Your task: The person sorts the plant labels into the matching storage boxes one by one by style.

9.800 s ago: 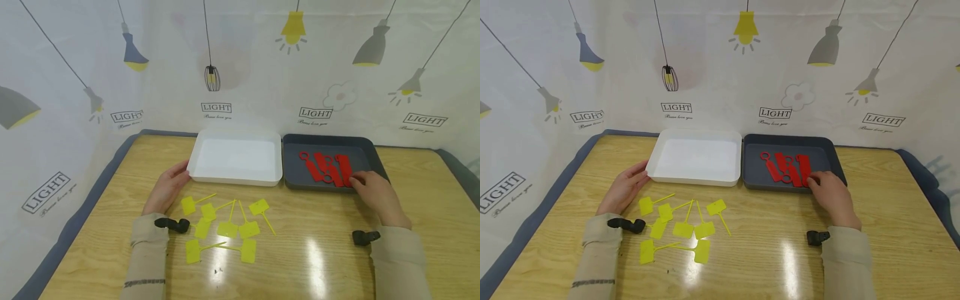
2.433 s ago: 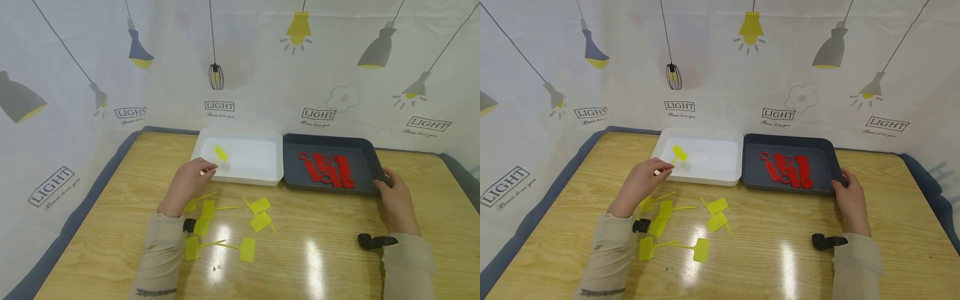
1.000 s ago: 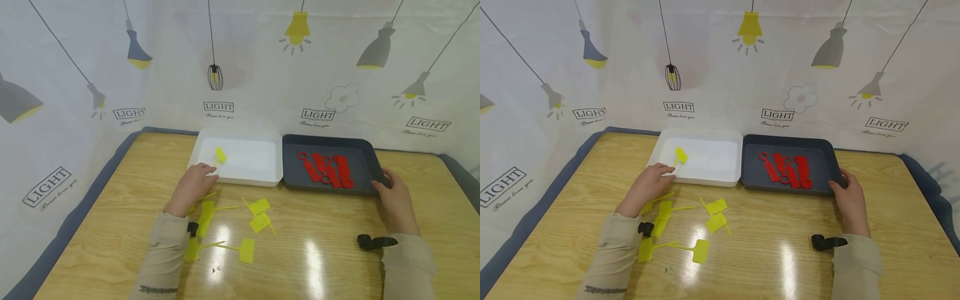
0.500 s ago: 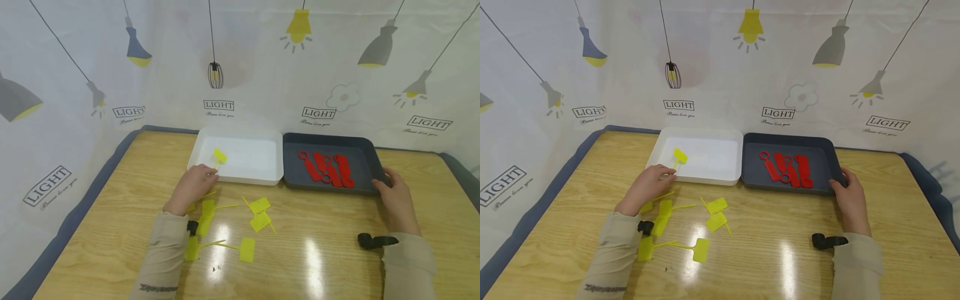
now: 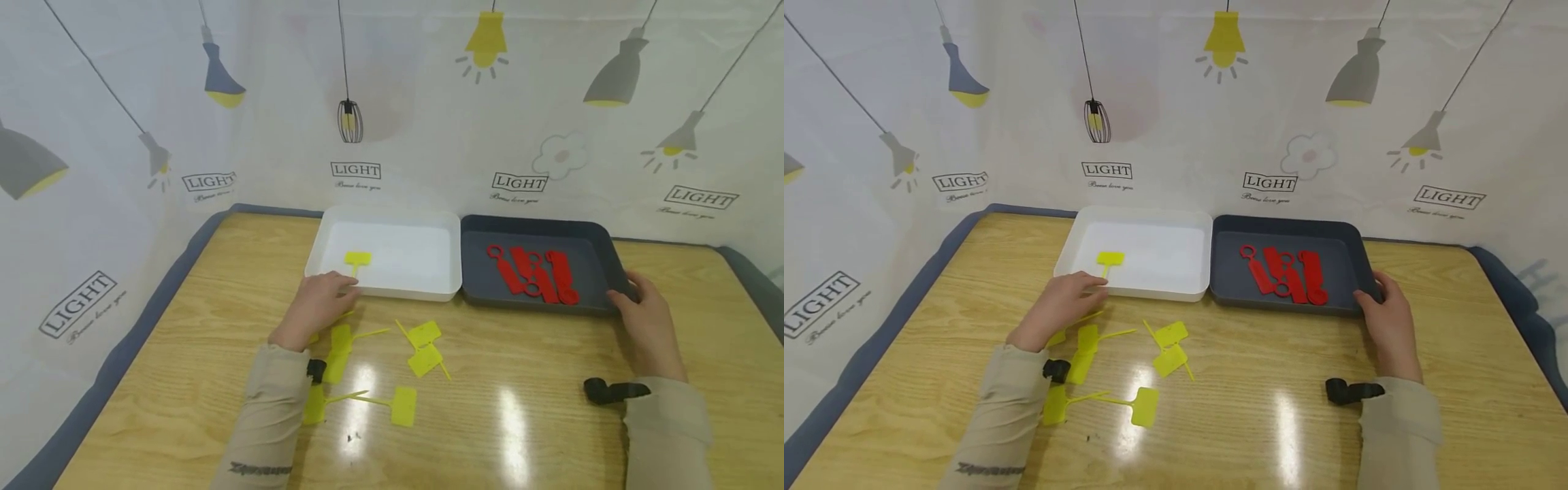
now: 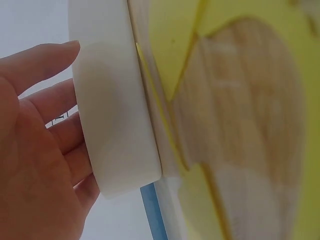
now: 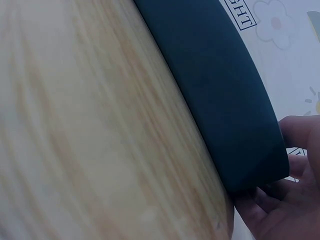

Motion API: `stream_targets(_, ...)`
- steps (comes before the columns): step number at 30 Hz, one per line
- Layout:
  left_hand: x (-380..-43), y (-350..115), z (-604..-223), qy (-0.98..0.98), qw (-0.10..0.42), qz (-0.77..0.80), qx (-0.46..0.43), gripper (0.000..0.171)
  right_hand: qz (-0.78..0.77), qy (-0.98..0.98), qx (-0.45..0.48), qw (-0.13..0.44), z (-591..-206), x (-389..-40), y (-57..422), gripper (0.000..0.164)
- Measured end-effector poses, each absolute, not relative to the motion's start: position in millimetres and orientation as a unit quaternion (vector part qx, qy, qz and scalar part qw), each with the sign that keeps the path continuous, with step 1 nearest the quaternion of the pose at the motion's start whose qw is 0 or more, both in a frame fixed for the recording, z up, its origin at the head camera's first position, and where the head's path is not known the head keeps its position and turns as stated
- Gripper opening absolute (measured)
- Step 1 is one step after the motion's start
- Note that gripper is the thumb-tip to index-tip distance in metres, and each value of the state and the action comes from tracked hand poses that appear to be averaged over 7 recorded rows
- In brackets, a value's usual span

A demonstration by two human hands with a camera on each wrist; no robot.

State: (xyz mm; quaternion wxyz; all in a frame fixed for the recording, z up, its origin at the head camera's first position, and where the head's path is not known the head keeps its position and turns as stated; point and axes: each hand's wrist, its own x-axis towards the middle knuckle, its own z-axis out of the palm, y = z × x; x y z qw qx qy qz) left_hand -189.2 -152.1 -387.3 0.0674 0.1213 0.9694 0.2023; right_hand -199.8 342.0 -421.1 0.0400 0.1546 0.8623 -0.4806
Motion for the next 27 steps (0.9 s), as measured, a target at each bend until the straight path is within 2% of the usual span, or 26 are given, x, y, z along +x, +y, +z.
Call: stream_targets(27,-188.0,-151.4,-386.2,0.97,0.071,0.197,0.124,0.033,-0.48,0.863,0.152,0.049,-419.5,-199.5,341.8,0.068)
